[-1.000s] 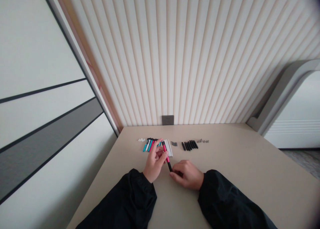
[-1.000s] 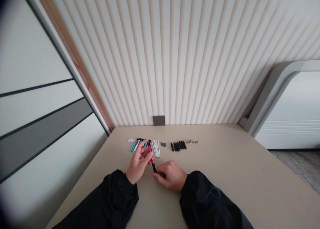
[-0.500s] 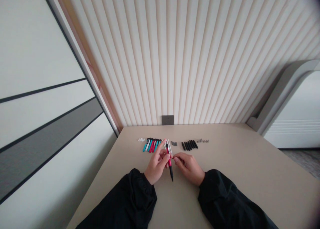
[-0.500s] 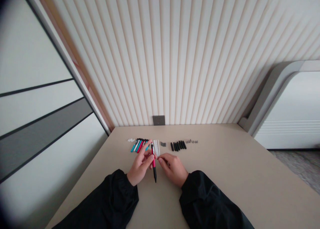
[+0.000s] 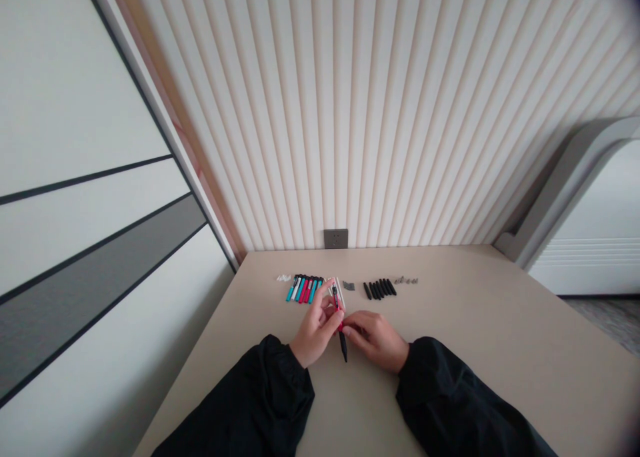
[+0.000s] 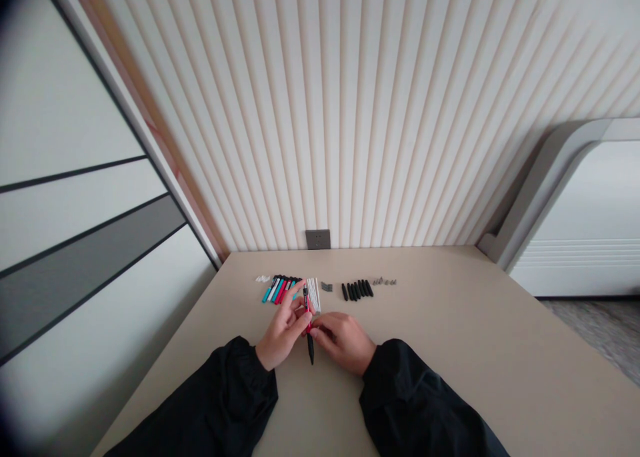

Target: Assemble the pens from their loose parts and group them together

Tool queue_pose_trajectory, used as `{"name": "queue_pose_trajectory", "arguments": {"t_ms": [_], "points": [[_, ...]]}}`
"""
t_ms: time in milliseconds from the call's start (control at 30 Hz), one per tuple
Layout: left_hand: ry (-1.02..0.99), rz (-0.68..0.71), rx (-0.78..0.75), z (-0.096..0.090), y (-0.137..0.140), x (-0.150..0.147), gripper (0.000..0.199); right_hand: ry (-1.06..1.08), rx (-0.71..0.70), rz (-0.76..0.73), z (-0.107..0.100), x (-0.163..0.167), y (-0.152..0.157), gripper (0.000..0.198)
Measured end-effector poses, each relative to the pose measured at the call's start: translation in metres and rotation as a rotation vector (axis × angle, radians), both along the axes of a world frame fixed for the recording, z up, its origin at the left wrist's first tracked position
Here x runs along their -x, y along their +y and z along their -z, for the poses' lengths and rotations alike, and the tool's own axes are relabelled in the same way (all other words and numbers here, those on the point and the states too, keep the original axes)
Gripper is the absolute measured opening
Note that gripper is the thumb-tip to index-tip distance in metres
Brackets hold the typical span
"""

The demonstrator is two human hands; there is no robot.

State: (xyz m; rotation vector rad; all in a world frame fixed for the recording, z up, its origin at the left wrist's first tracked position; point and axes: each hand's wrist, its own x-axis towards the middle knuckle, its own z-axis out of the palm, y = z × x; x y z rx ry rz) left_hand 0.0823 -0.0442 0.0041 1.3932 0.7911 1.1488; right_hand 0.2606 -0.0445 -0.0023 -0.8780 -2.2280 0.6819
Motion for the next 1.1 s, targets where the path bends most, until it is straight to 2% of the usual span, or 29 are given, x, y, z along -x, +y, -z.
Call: {"name": "queue_pose_trajectory", "arguments": {"t_ms": [200,633,900,1100], "points": [[0.095,0.007,-0.008,-0.0014,-0.0004,0.0009,0.059,-0.053,-0.05,0.004,0.0047,0.0013,0.0007,0.025],[0.107,-0.029,-0.009,-0.0065,-0.0006,0.0004,0.048,-0.081,-0.092,0.008,0.0076,0.0003,0.0012,0.029],[0.088,0.026,-0.025,-0.0039,-0.0017,0.0022,0.057,-0.063,-0.059,-0.017,0.0013,-0.0011,-0.0002,0.032],[0.02,-0.02,0.002,-0.003,-0.0013,0.0012,0.056,-0.055,-0.018,-0.041,0.0035,0.0,-0.0006,0.025]]}}
